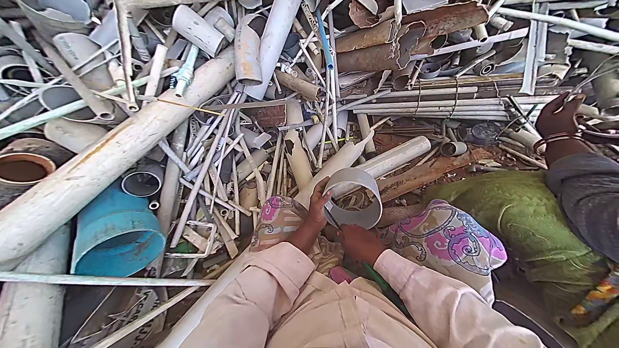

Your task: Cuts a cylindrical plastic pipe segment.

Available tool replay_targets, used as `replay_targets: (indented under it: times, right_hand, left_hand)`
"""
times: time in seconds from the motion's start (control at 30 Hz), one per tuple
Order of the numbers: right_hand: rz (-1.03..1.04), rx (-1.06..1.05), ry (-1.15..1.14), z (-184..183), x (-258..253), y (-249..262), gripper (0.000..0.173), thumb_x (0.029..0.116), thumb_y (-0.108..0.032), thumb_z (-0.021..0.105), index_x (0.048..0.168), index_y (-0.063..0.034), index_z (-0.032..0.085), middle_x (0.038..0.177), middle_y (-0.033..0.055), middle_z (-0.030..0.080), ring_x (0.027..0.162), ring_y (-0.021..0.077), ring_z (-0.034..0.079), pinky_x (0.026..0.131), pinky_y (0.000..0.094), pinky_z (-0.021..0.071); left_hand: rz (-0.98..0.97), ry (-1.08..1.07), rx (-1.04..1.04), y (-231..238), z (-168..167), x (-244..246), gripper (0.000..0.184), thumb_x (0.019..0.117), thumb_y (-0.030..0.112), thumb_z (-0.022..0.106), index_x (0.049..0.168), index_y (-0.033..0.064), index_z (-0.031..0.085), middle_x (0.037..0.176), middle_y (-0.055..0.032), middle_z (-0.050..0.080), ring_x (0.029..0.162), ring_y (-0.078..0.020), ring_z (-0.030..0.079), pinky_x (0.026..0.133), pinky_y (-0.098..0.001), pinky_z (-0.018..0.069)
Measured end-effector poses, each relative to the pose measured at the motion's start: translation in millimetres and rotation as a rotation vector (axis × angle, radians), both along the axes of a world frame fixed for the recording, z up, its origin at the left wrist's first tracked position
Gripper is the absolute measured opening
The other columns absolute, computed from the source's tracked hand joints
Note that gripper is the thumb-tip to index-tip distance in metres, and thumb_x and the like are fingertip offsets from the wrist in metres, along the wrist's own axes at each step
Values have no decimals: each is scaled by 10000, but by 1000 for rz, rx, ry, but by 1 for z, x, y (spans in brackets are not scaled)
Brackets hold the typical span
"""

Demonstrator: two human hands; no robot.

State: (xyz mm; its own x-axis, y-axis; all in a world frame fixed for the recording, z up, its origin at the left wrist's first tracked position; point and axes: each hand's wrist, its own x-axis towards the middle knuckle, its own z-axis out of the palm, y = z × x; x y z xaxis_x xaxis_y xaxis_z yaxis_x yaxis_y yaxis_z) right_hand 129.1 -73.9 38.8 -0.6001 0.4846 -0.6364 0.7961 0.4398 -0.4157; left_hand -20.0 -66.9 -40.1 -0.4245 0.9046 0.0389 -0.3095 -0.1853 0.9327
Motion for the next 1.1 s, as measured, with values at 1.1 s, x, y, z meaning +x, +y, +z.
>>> replay_targets:
  times: [1.1]
  right_hand:
    - [6,13,24,2,-4,2,430,1146,-285,308,1308,33,548,1177,265,641,1070,400,672,912,561,522]
  left_hand:
    - [158,-86,-4,2,5,4,503,982,52,417,1466,-71,358,1470,-220,442,1226,-198,526,992,-334,467]
